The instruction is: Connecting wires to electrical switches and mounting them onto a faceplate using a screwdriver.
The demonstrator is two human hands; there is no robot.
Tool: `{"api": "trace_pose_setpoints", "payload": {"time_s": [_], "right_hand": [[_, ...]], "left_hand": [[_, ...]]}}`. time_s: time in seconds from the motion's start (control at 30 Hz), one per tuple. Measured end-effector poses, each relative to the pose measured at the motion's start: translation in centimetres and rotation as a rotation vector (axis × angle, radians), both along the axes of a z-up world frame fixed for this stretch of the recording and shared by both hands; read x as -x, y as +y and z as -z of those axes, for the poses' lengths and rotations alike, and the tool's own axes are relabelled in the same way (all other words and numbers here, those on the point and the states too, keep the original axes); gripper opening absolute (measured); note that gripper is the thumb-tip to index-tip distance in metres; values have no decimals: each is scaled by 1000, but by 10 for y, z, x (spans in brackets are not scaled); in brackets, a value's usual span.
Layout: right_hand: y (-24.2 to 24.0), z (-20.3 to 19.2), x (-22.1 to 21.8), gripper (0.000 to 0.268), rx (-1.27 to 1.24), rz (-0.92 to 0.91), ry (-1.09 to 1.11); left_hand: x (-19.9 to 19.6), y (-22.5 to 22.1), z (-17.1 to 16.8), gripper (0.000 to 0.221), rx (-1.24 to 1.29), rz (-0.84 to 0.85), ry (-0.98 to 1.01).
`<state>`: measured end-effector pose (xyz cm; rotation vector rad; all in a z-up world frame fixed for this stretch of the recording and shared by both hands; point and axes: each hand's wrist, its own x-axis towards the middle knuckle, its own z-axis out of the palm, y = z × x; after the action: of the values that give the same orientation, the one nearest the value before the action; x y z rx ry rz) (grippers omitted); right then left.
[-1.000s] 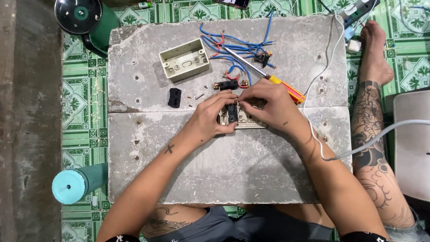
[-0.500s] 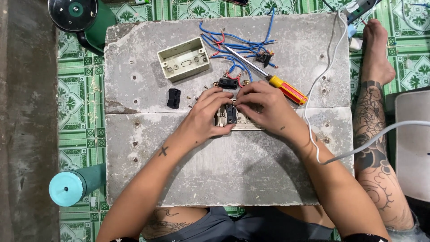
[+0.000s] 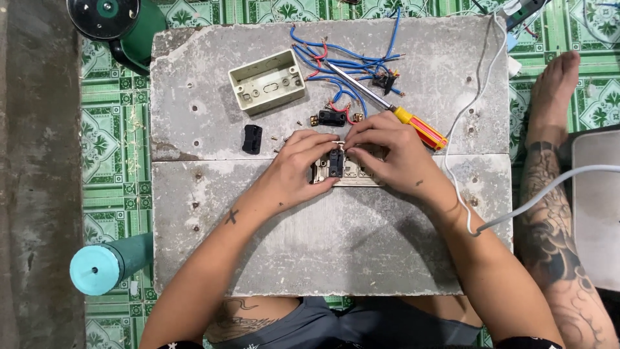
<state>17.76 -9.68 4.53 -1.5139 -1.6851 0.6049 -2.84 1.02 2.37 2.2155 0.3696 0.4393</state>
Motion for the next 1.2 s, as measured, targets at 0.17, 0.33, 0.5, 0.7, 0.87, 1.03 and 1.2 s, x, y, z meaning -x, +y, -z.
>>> {"api": "trace_pose_setpoints", "payload": {"time_s": [0.17, 0.33, 0.5, 0.7, 0.87, 1.03, 1.2], "right_hand": [[-5, -15, 3, 12, 63, -52, 57], [-3, -11, 2, 10, 69, -177, 32], [-2, -8, 4, 7, 45, -234, -85], [-2, 0, 7, 5, -37, -265, -134], [-5, 3, 9, 5, -70, -275, -175], [-6, 2, 9, 5, -70, -281, -196], [-6, -16, 11, 6, -36, -263, -238]], "left_hand": [[1, 0, 7, 51, -18, 5, 1], [1, 1, 7, 52, 2, 3, 11], [1, 1, 2, 52, 26, 2, 27], [2, 2, -4, 51, 15, -6, 13], [1, 1, -3, 51, 31, -15, 5], [1, 1, -1, 51, 24, -22, -5], [1, 2, 4, 52, 30, -24, -29]]}}
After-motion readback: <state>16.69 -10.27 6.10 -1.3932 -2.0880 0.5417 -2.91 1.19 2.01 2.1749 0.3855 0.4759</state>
